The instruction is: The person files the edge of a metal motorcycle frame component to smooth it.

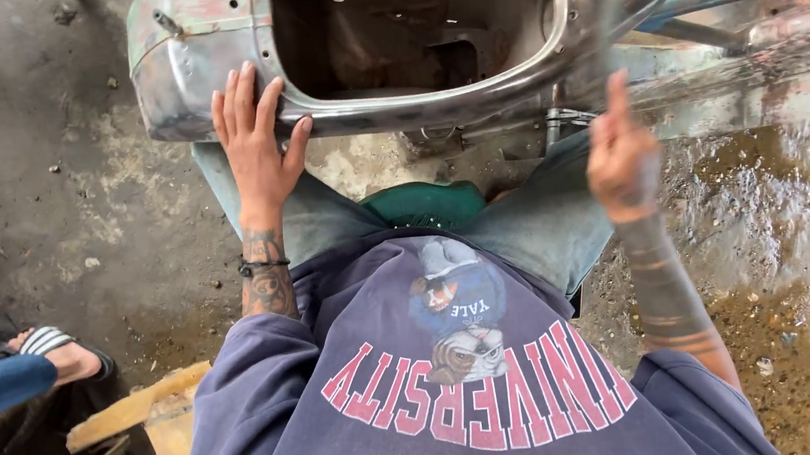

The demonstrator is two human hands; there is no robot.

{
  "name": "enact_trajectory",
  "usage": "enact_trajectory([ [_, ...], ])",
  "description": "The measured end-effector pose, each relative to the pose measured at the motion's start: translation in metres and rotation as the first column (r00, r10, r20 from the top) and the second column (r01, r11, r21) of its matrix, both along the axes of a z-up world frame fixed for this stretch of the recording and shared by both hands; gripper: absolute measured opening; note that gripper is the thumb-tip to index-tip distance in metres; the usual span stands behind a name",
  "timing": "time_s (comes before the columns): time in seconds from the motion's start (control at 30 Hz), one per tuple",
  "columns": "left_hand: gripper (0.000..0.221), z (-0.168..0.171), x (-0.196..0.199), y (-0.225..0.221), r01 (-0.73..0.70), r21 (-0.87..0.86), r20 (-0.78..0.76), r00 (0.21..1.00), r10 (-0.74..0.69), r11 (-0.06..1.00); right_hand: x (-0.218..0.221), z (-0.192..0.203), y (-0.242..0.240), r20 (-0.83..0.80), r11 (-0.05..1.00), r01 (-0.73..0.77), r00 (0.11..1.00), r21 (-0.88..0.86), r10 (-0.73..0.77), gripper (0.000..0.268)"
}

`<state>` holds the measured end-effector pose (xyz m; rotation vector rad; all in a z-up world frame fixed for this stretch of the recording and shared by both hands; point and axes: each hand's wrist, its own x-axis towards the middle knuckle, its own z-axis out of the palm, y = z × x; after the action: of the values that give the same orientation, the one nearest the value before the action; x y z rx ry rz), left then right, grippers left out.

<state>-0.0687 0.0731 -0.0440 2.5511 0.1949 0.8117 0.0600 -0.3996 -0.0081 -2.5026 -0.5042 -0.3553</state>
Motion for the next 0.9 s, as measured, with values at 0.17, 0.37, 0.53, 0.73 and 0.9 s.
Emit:
enact_trajectory([
  [0.17, 0.052, -0.003, -0.002, -0.005, -0.005, -0.011, -0.029, 1.0, 0.005, 1.0, -0.009, -0.008, 0.01, 0.192, 0.924, -0.236, 0.934, -0.301, 0.302, 0.065],
  [0.37, 0.059, -0.046, 0.018, -0.045, -0.205, -0.015, -0.014, 0.979, 0.204, 0.979, 0.027, -0.015, -0.018, -0.192, 0.921, 0.144, 0.978, 0.361, -0.078, 0.062],
  [0.53, 0.094, -0.062, 0.04, -0.16, -0.172, -0.416, 0.165, 0.951, 0.26, 0.893, 0.017, -0.032, -0.017, 0.188, 0.994, -0.096, 0.978, 0.057, 0.084, 0.062],
  [0.73, 0.1, -0.08, -0.01, -0.21, 0.119, -0.805, -0.081, 0.949, -0.306, 0.582, 0.015, -0.007, -0.014, -0.085, 0.956, -0.059, 0.993, 0.288, 0.087, 0.056],
  [0.9, 0.094, -0.047, 0.006, -0.147, 0.041, -0.777, 0.138, 0.985, 0.107, 0.629, 0.015, -0.011, -0.017, -0.159, 0.951, -0.029, 0.984, 0.307, 0.081, 0.055],
])
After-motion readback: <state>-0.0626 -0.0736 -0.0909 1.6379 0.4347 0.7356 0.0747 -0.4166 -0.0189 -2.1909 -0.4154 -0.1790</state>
